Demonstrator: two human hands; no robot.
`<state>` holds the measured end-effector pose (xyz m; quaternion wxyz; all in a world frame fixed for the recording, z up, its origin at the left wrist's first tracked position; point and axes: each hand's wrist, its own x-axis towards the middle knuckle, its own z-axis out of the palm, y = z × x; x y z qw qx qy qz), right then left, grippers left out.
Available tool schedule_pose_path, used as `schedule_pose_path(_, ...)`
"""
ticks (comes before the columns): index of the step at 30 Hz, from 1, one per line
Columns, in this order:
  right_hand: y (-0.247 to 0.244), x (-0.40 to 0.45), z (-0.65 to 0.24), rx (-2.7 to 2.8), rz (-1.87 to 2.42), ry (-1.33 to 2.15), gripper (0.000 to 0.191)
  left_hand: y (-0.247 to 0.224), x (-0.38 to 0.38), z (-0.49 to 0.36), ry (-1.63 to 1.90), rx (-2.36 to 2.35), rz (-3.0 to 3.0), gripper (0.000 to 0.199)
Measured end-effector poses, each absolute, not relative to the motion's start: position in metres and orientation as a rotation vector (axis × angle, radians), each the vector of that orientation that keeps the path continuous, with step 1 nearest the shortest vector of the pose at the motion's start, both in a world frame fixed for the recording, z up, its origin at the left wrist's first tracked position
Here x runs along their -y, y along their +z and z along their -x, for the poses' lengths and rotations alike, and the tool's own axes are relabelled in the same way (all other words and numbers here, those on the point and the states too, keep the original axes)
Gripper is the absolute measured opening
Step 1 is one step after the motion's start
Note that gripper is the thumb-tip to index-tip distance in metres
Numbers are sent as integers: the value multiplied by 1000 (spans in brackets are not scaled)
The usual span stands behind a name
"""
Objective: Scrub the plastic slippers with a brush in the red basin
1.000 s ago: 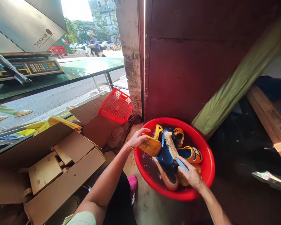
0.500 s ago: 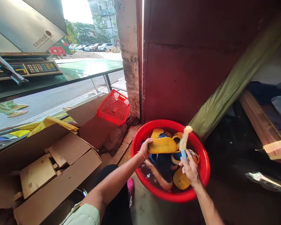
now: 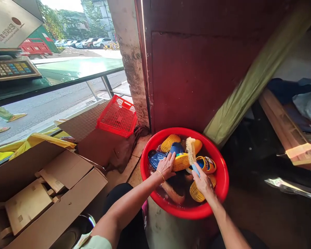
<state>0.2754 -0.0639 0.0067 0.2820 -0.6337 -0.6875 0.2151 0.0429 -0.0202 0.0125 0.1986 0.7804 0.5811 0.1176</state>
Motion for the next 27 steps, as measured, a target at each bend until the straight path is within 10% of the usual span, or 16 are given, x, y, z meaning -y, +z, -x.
schedule_pose_path(8, 6, 90, -242, 2412, 1944, 261, 57, -1, -12, -37, 381, -1509, -1992, 89)
schedule_pose_path(14, 19, 41, -282, 2155, 2241, 251, 54, -16, -11, -45, 283, -1630, -1915, 117)
schedule_pose_path(22, 12, 79, -224, 2363, 2019, 334, 57, -35, -13, -34, 351, -1586, -1777, 76)
schedule_pose_path(27, 20, 79, -251, 2353, 2122, 337, 59, -29, 1, -43, 506, -1583, -1764, 105)
